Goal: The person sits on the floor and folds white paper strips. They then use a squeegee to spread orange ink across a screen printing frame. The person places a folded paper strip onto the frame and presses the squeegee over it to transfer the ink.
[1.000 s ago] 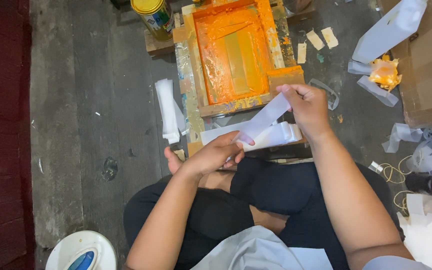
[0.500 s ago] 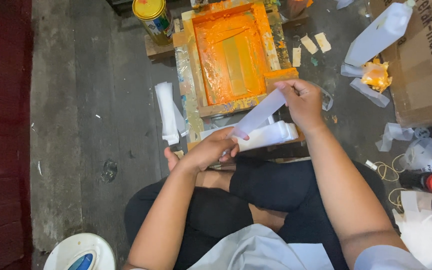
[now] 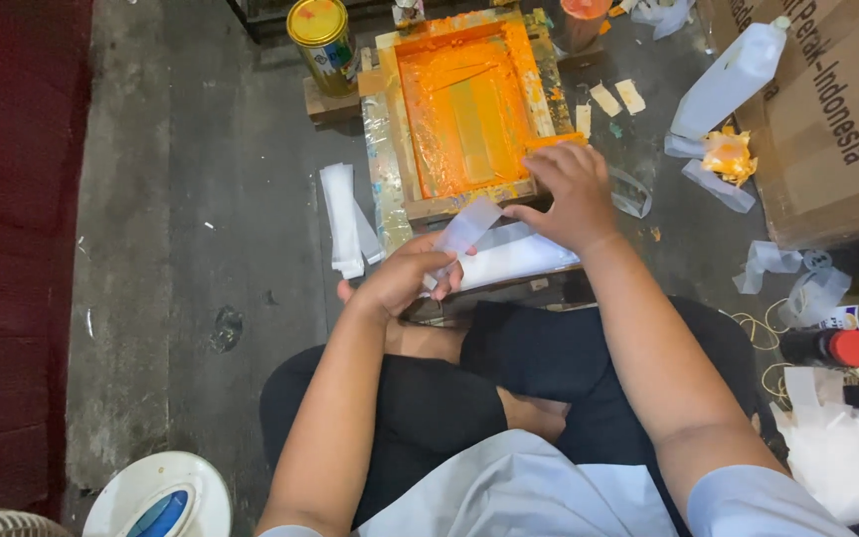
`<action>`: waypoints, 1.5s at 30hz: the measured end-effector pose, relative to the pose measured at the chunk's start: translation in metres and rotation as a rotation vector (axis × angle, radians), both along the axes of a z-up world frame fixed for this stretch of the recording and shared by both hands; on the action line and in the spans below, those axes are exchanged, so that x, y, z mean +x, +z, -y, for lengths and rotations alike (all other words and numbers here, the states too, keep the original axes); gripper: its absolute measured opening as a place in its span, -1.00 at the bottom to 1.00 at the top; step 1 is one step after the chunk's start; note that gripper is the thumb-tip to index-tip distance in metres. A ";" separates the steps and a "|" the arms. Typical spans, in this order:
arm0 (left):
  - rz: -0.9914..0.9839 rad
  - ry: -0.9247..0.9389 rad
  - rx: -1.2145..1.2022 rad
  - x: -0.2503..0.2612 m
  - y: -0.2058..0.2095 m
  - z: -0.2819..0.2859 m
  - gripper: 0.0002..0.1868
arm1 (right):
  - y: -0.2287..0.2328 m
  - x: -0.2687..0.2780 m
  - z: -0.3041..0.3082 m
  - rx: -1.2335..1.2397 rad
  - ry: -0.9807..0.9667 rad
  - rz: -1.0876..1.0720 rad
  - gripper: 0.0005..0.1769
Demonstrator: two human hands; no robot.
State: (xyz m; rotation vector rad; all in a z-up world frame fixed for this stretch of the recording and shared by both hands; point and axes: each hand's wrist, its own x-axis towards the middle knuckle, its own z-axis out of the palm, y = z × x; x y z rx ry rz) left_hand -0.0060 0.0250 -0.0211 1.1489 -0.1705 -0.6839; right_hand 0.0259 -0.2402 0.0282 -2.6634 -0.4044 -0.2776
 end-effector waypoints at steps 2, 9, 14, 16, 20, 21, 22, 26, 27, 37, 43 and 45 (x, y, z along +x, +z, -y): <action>-0.003 0.037 -0.045 0.000 -0.003 -0.008 -0.54 | -0.006 0.000 -0.002 -0.094 -0.014 -0.039 -0.31; -0.109 0.391 -0.145 0.009 0.010 -0.023 -0.72 | -0.048 0.067 0.005 -0.557 -0.004 -0.229 -0.12; -0.161 0.397 -0.081 0.024 -0.013 -0.021 -0.73 | -0.034 0.093 0.001 -0.548 0.038 -0.327 -0.08; -0.176 0.388 -0.040 0.027 -0.007 -0.019 -0.73 | -0.029 0.093 -0.001 -0.521 0.045 -0.351 -0.07; -0.145 0.382 0.024 0.026 0.022 -0.014 -0.80 | -0.031 0.096 -0.001 -0.541 0.059 -0.374 0.03; -0.127 0.361 0.040 0.027 0.027 -0.014 -0.80 | -0.030 0.099 0.000 -0.537 0.058 -0.373 0.03; -0.131 0.356 0.039 0.028 0.031 -0.013 -0.80 | -0.029 0.100 0.000 -0.538 0.055 -0.378 0.03; -0.124 0.275 0.117 0.024 0.042 -0.011 -0.76 | -0.020 0.102 -0.001 -0.468 0.128 -0.373 -0.04; -0.119 0.261 0.126 0.021 0.045 -0.011 -0.78 | -0.015 0.100 -0.002 -0.454 0.145 -0.362 -0.07; -0.007 0.030 0.124 0.017 0.055 -0.027 -0.83 | -0.029 0.093 0.026 -0.283 0.225 -0.048 -0.15; 0.071 -0.116 0.129 0.019 0.074 -0.034 -0.84 | 0.002 0.085 0.032 -0.242 0.193 0.111 -0.19; 0.096 -0.180 0.161 0.019 0.078 -0.036 -0.84 | 0.009 0.083 0.034 -0.193 0.171 0.158 -0.36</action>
